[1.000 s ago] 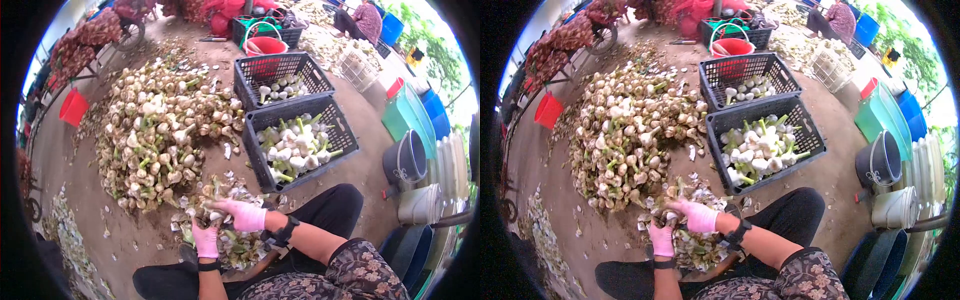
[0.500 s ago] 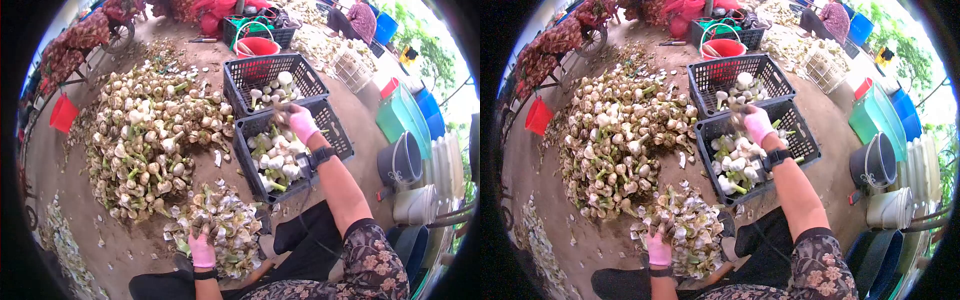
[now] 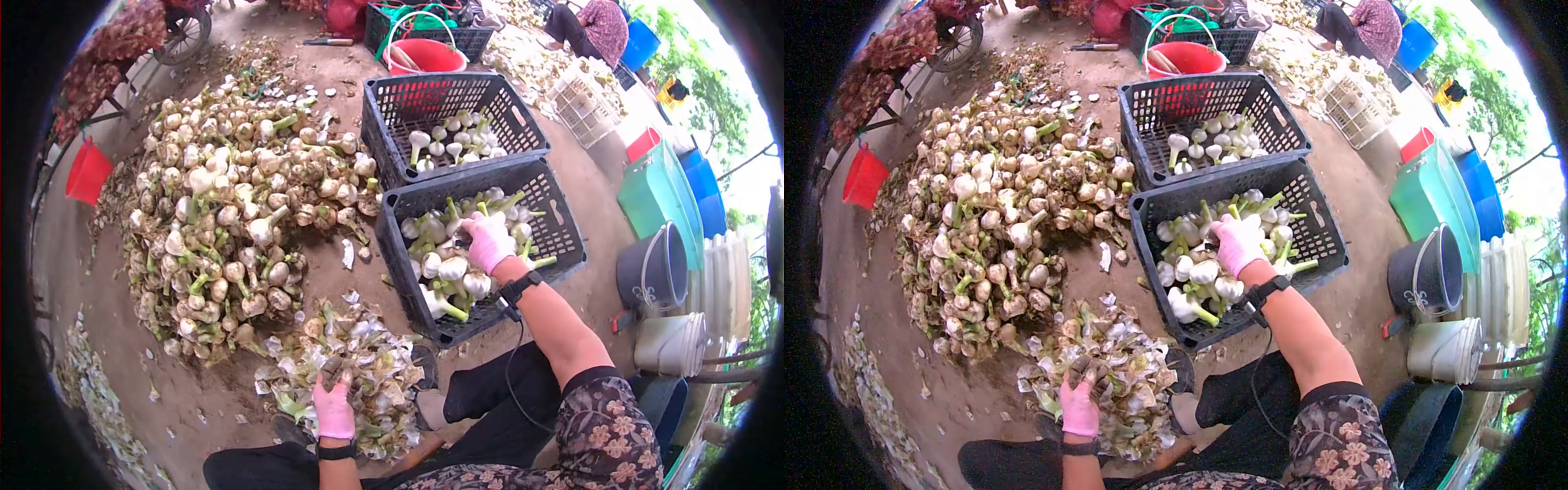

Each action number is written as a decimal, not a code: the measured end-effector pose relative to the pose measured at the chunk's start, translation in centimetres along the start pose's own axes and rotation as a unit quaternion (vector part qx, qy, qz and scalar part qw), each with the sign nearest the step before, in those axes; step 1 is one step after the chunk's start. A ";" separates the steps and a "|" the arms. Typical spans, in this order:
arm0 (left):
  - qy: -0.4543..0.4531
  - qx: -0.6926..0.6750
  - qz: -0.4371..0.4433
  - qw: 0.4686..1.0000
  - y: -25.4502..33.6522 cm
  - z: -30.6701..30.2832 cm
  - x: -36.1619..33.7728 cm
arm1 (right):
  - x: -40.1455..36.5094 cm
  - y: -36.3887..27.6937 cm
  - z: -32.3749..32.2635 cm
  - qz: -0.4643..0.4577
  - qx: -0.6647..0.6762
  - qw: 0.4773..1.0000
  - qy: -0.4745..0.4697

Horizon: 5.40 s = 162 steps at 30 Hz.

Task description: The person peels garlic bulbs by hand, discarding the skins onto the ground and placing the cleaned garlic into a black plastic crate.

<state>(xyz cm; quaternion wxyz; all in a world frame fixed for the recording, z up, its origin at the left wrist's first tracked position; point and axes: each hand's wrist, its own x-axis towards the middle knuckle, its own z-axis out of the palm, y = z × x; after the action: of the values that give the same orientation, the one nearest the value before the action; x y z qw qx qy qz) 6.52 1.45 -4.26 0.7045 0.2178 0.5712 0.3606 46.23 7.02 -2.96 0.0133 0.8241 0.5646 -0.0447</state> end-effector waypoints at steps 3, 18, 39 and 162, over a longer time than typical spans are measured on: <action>-0.011 -0.003 0.006 1.000 0.2 0.7 0.0 | -0.3 0.2 0.8 -0.007 -0.055 0.998 0.021; -0.055 0.020 0.016 0.998 0.4 -0.6 -1.5 | -4.8 -7.8 -7.1 -0.029 0.615 0.759 -0.213; -0.127 0.163 0.195 0.959 1.4 0.7 -3.9 | -15.1 -17.0 -4.0 -0.296 0.597 0.644 -0.375; -0.135 0.546 0.003 0.827 -5.0 -6.4 1.3 | 2.6 16.6 1.1 0.289 0.125 0.943 -0.112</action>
<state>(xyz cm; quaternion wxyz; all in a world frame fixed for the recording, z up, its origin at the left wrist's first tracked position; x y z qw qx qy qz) 1.79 -1.44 -10.27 0.5397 0.6146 0.5739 -0.0410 62.60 3.37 -4.80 -0.0143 0.9365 0.2870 -0.2009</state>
